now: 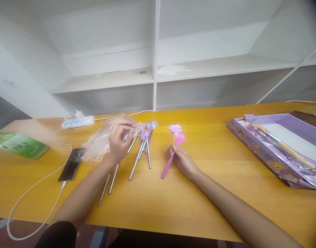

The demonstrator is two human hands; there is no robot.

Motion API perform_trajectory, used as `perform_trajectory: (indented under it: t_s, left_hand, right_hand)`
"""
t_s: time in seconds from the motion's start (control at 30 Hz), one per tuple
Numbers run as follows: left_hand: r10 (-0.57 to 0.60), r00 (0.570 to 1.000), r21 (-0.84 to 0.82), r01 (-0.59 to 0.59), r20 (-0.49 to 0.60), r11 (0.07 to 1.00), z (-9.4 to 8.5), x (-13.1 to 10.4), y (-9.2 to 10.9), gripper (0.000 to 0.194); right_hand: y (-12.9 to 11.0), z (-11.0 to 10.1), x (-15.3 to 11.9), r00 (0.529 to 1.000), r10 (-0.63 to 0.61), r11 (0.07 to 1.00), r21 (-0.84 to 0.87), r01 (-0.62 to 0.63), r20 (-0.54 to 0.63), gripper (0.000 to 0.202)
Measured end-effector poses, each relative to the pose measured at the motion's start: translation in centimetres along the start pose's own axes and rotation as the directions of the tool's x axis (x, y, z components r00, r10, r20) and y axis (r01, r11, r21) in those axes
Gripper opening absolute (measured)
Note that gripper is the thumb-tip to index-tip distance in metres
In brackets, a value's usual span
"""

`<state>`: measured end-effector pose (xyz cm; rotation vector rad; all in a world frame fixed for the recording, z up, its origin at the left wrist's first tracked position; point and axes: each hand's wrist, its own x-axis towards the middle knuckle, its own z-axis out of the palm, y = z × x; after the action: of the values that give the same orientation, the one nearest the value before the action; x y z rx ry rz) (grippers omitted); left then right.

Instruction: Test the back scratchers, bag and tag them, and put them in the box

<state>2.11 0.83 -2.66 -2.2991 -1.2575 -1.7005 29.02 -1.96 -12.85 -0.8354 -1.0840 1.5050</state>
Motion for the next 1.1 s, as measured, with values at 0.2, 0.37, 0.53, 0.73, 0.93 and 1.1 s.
perform_trajectory:
  t_s: [0.2,0.37,0.53,0.73,0.93,1.1]
  left_hand:
    - [0.31,0.913,-0.286,-0.232,0.267,0.93,0.1,-3.0,4.1,0.011]
    - [0.253,0.775,-0.475,0.068,0.578,0.877,2.6,-7.4,6.6,0.022]
    - [-0.094,0.861,-0.573,0.41,0.5,0.71,4.0,-8.7,7.3,0.034]
    - [-0.408,0.739,-0.7,0.66,0.537,0.274,5.1,-8.2,6.4,0.024]
    - [-0.554,0.562,-0.715,0.693,0.614,-0.089,5.7,-8.0,5.8,0.019]
    - [-0.572,0.535,-0.69,0.72,0.622,-0.077,5.6,-8.0,5.7,0.023]
  right_hand:
    - [-0.5,0.9,-0.7,0.988,0.114,0.985,0.121,-0.126,0.104,0.045]
    - [-1.5,0.7,-1.3,0.984,0.16,0.972,0.159,-0.171,0.083,0.055]
    - [-2.7,0.4,-1.4,0.99,0.108,0.974,0.189,-0.124,0.096,0.064]
    - [-2.3,-0.4,-1.2,0.996,0.049,0.977,0.205,-0.063,0.073,0.06]
    - [-2.6,-0.5,-1.5,0.99,0.008,0.974,0.222,-0.039,0.137,0.036]
    - [-2.9,-0.7,-1.1,0.996,0.004,0.962,0.273,-0.029,0.091,0.032]
